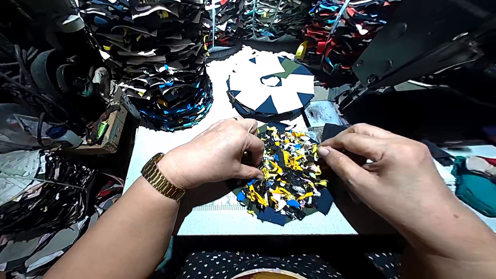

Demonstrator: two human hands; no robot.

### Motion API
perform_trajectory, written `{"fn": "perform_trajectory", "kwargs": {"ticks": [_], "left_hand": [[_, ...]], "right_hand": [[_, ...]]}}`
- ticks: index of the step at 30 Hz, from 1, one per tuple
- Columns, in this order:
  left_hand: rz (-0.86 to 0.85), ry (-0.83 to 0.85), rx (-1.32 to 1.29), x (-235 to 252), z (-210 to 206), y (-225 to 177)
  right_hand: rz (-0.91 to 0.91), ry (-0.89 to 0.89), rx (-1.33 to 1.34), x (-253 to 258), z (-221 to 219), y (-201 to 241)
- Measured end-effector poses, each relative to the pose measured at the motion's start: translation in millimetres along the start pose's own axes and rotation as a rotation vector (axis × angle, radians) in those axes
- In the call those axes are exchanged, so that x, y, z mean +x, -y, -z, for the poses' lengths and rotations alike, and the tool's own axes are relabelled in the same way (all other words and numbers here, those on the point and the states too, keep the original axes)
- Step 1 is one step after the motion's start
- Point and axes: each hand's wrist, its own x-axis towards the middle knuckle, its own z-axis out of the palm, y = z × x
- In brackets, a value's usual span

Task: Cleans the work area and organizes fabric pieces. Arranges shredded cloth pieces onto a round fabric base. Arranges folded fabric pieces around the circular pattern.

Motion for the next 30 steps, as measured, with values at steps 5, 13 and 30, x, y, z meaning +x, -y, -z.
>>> {"fn": "perform_trajectory", "kwargs": {"ticks": [5,13,30], "left_hand": [[-0.008,-0.067,-0.036,-1,4,5],[0.088,-0.19,-0.074,-7,18,17],[0.299,0.209,-0.283,-19,38,16]], "right_hand": [[-0.016,0.011,-0.055,-2,-8,1],[0.186,-0.065,0.06,8,-4,13],[0.24,0.129,-0.018,2,-34,45]]}}
